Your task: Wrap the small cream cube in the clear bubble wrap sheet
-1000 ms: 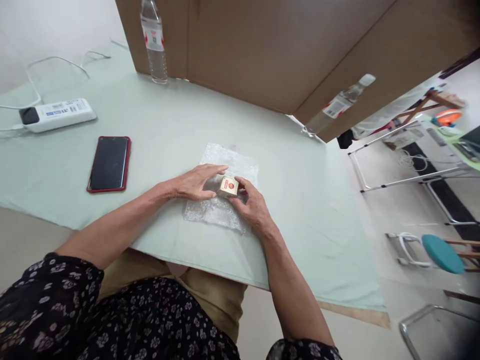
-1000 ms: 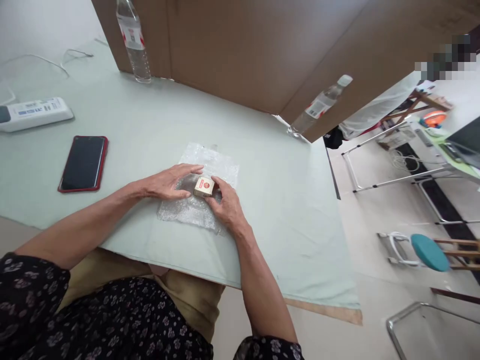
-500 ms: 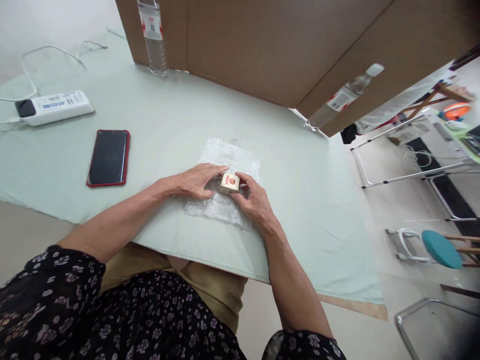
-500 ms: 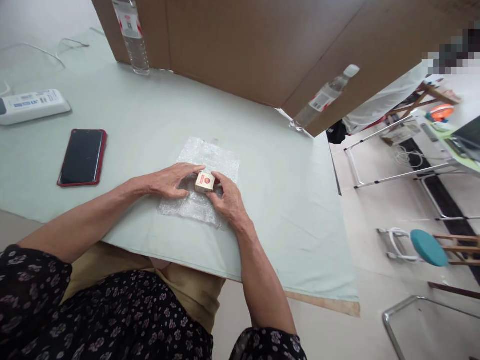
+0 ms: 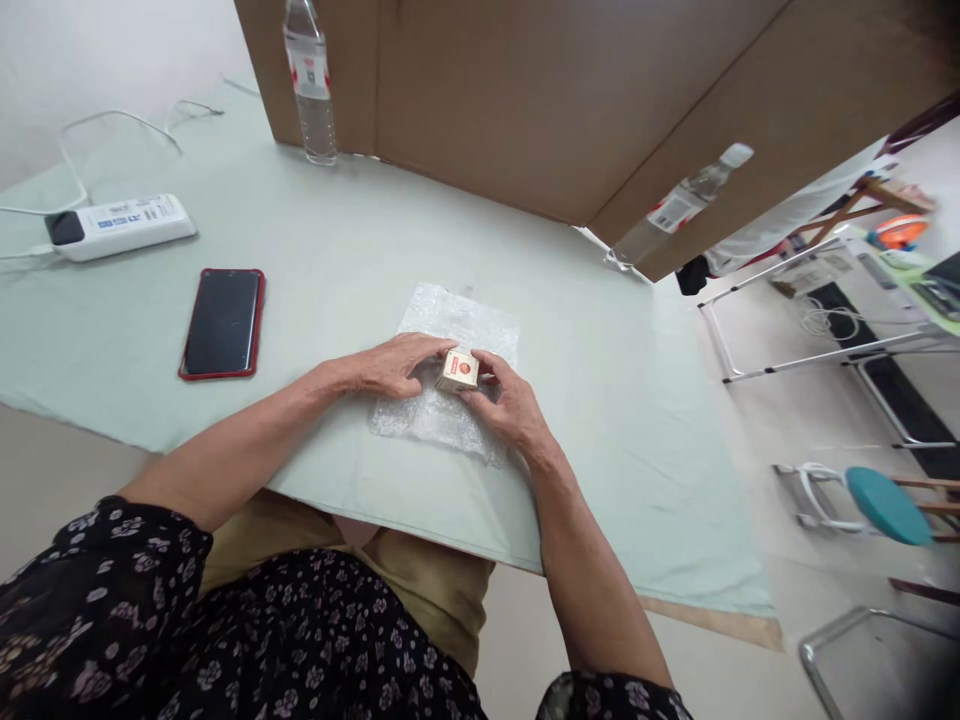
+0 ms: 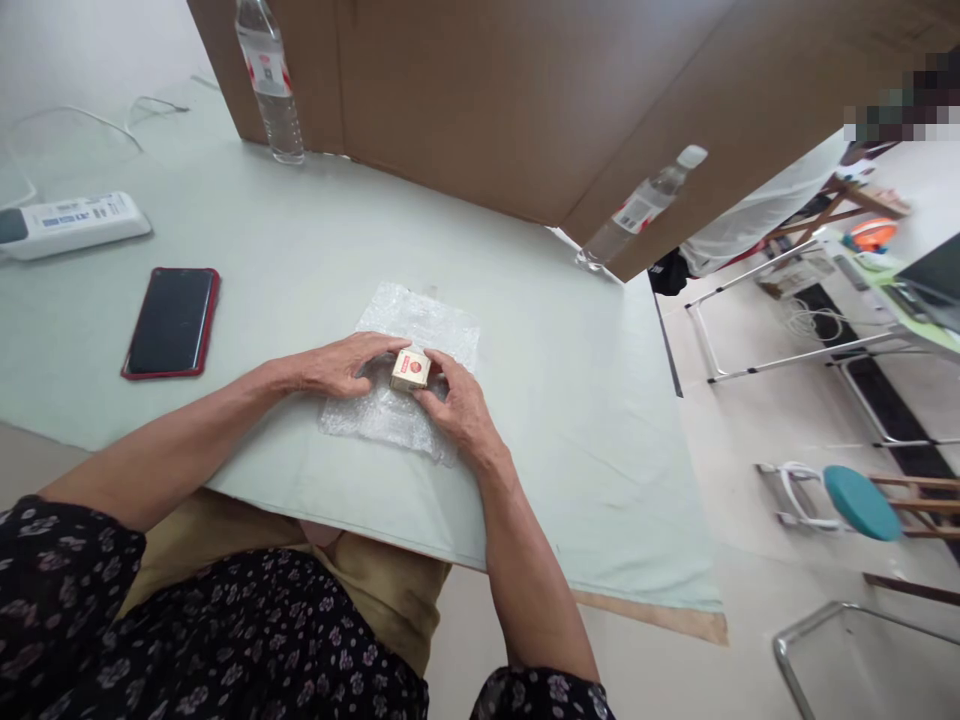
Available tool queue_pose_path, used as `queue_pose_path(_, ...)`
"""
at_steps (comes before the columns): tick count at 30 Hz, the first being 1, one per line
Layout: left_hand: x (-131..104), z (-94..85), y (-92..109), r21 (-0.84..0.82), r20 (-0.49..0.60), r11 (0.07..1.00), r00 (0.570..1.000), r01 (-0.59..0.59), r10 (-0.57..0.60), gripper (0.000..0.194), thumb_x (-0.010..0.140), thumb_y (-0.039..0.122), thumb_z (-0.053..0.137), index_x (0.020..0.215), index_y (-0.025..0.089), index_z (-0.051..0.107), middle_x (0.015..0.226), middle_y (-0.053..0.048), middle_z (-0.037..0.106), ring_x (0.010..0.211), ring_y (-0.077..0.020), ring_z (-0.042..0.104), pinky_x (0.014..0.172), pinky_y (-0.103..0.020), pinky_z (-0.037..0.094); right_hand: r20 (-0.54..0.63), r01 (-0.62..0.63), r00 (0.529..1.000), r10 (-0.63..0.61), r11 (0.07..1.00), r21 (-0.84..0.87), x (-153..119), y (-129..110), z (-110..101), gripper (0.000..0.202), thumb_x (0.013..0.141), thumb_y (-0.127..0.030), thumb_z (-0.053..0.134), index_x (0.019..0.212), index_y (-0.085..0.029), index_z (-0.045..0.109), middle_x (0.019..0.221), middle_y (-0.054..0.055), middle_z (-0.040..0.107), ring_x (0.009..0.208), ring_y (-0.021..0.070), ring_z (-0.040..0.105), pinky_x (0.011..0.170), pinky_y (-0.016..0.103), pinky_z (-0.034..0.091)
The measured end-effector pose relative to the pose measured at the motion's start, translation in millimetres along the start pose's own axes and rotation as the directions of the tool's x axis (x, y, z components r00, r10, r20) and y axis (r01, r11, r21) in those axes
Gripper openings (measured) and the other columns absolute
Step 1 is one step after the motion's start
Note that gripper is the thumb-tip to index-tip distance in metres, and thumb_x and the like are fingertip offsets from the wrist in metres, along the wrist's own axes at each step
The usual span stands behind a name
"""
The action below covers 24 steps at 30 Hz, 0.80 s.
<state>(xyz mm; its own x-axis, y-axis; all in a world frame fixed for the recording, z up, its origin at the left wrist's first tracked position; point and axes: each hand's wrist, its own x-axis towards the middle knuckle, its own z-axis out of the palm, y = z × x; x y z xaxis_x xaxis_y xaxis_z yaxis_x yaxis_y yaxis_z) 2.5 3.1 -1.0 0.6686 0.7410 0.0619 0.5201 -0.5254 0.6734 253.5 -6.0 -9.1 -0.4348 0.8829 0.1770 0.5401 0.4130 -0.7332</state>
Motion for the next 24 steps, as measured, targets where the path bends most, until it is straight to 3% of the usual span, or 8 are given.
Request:
queue_pose_path(3, 0, -0.2, -1, -0.010, 0.000, 1.000, 1.000, 0.005, -0.005, 0.086, 0.066, 0.022, 0.051, 0.151, 0.021, 0.039, 0.154, -0.010, 0.049, 0.139, -0.0344, 0.045, 0.117, -0.051, 0.036, -0.078, 0.053, 0.995, -0.061, 0.994, -0.095, -6, -14, -17, 0.052, 0.080, -0.031, 0.071, 0.131, -0.024, 0.058, 0.133, 0.012, 0.064, 0.106, 0.0269, 0.067, 0.092, 0.046, 0.054)
queue_pose_path(5, 0, 0.1, -3, -0.012, -0.002, 1.000, 1.000, -0.004, 0.004, 0.086, 0.066, 0.021, 0.050, 0.151, 0.022, 0.039, 0.155, -0.009, 0.048, 0.140, -0.0338, 0.044, 0.117, -0.051, 0.035, -0.083, 0.092, 0.991, -0.109, 0.977, -0.193, -18, -28, -28, 0.037, 0.086, -0.032, 0.068, 0.121, -0.025, 0.063, 0.117, 0.009, 0.071, 0.098, 0.0255, 0.068, 0.090, 0.046, 0.053)
queue_pose_path(7, 0, 0.5, -4, -0.011, -0.009, 1.000, 1.000, -0.010, 0.010, 0.085, 0.066, 0.020, 0.049, 0.151, 0.023, 0.039, 0.155, -0.008, 0.048, 0.139, -0.0331, 0.045, 0.117, -0.051, 0.036, 0.061, 0.191, 0.982, -0.181, 0.941, -0.281, -33, -42, -31, 0.027, 0.089, -0.033, 0.067, 0.115, -0.026, 0.066, 0.108, 0.007, 0.074, 0.097, 0.0261, 0.068, 0.088, 0.044, 0.052)
queue_pose_path(9, 1, 0.6, -4, -0.014, -0.012, 1.000, 1.000, -0.003, 0.003, 0.086, 0.067, 0.019, 0.049, 0.151, 0.023, 0.039, 0.154, -0.009, 0.049, 0.138, -0.0329, 0.047, 0.116, -0.051, 0.038, 0.208, 0.311, 0.946, -0.248, 0.872, -0.377, -49, -51, -25, 0.027, 0.088, -0.031, 0.068, 0.115, -0.024, 0.066, 0.117, 0.010, 0.072, 0.104, 0.0290, 0.066, 0.088, 0.045, 0.050)
queue_pose_path(12, 1, 0.5, -3, -0.023, -0.013, 1.000, 1.000, 0.005, -0.006, 0.086, 0.066, 0.018, 0.050, 0.151, 0.021, 0.040, 0.149, -0.012, 0.053, 0.133, -0.0334, 0.050, 0.113, -0.052, 0.040, 0.270, 0.394, 0.918, -0.289, 0.739, -0.546, -65, -52, -5, 0.023, 0.088, -0.023, 0.065, 0.111, -0.019, 0.067, 0.123, 0.015, 0.071, 0.101, 0.0307, 0.064, 0.085, 0.047, 0.047)
queue_pose_path(15, 0, 0.1, -3, -0.037, -0.020, 0.999, 1.000, 0.006, -0.007, 0.085, 0.067, 0.017, 0.050, 0.151, 0.022, 0.041, 0.147, -0.012, 0.055, 0.132, -0.0331, 0.052, 0.113, -0.053, 0.040, 0.208, 0.390, 0.918, -0.337, 0.683, -0.618, -67, -46, 11, 0.019, 0.090, -0.012, 0.056, 0.102, -0.021, 0.068, 0.112, 0.010, 0.075, 0.093, 0.0261, 0.064, 0.084, 0.045, 0.045)
queue_pose_path(19, -1, -2.4, -4, -0.128, -0.027, 0.991, 0.999, 0.031, -0.035, 0.077, 0.075, 0.022, 0.051, 0.151, 0.022, 0.041, 0.150, -0.011, 0.053, 0.137, -0.0319, 0.048, 0.115, -0.050, 0.039, 0.093, 0.349, 0.923, -0.372, 0.713, -0.609, -56, -44, 10, 0.020, 0.092, -0.011, 0.052, 0.098, -0.023, 0.068, 0.106, 0.007, 0.076, 0.090, 0.0234, 0.065, 0.084, 0.042, 0.044)
queue_pose_path(24, -3, -9.5, 7, -0.295, -0.056, 0.950, 0.991, 0.100, -0.122, 0.059, 0.093, 0.052, 0.048, 0.143, 0.021, 0.053, 0.149, -0.010, 0.055, 0.138, -0.0311, 0.049, 0.116, -0.046, 0.038, -0.058, 0.247, 0.940, -0.337, 0.787, -0.565, -39, -47, 0, 0.017, 0.097, -0.017, 0.050, 0.096, -0.022, 0.066, 0.101, 0.007, 0.075, 0.090, 0.0232, 0.066, 0.082, 0.041, 0.044)
